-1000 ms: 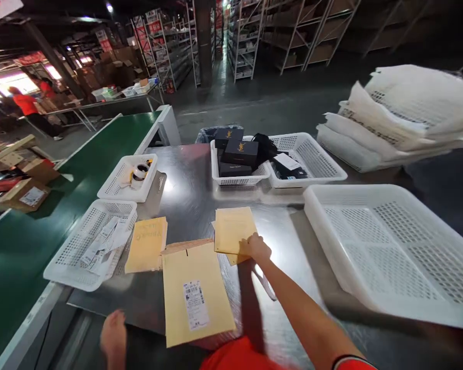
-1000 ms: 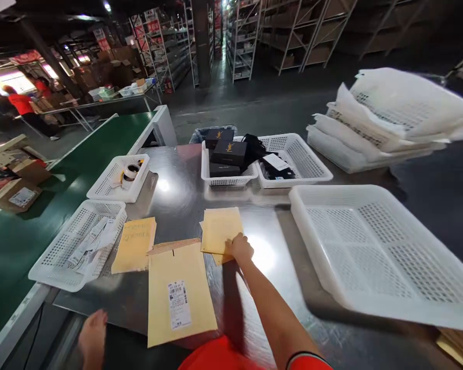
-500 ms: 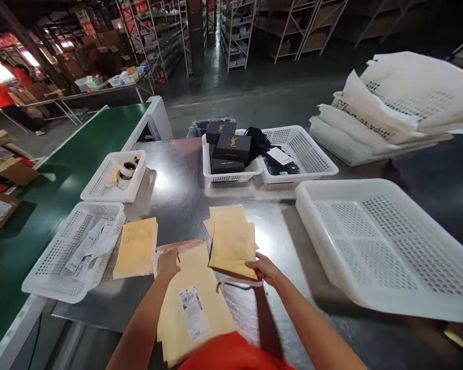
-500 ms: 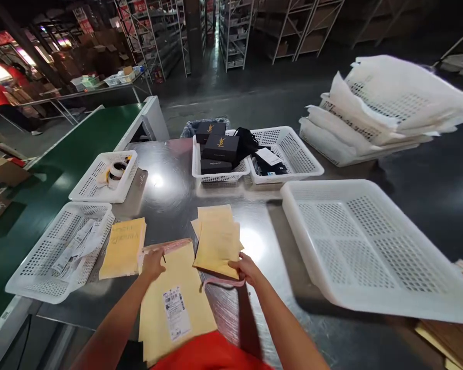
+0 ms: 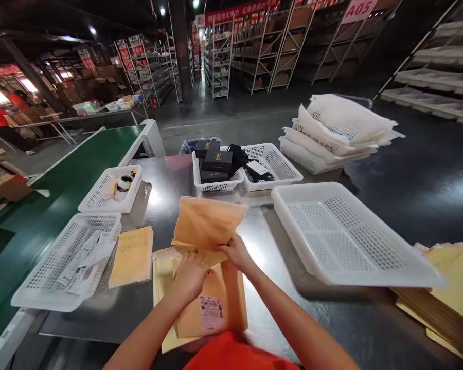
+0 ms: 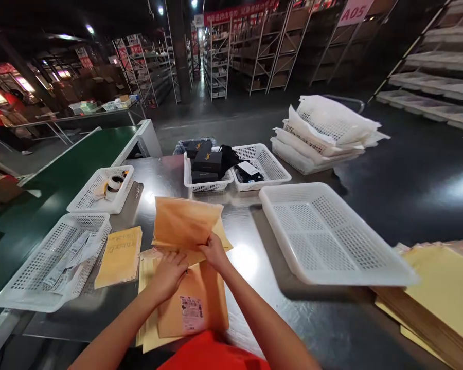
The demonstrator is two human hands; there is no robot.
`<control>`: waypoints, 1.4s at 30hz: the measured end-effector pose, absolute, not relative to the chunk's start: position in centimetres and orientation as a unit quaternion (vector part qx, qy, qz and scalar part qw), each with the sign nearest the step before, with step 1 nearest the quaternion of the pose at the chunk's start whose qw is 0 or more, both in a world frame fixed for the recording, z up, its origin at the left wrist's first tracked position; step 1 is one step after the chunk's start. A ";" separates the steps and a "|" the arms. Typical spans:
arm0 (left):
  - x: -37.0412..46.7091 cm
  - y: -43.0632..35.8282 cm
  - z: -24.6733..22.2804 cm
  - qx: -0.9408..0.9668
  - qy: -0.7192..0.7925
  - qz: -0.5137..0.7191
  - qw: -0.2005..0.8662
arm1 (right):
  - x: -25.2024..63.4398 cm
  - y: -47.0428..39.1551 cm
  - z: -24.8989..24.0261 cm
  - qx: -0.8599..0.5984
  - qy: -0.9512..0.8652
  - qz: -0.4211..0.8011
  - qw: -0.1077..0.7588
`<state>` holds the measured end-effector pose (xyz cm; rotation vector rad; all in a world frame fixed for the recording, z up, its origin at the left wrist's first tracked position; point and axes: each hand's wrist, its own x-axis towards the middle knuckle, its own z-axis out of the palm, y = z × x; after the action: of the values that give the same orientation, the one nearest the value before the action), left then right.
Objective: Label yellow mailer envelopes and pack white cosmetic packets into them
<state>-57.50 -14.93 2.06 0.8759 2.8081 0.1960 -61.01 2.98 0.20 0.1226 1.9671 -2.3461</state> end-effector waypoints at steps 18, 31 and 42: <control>-51.9 -15.3 9.0 0.403 0.846 0.133 -0.323 | -51.2 8.5 8.6 -0.032 0.794 -0.592 -0.132; -51.6 -19.4 9.0 0.042 0.715 0.693 -0.082 | -52.0 9.2 11.3 -0.037 0.772 -0.632 -0.062; -50.2 -14.4 7.8 0.240 0.854 0.407 -0.218 | -49.4 0.0 11.6 -0.195 0.800 -0.455 -0.340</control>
<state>-50.17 -14.41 7.78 0.8819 3.1317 1.4940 -49.41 0.04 11.60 -0.7934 3.2600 -1.8566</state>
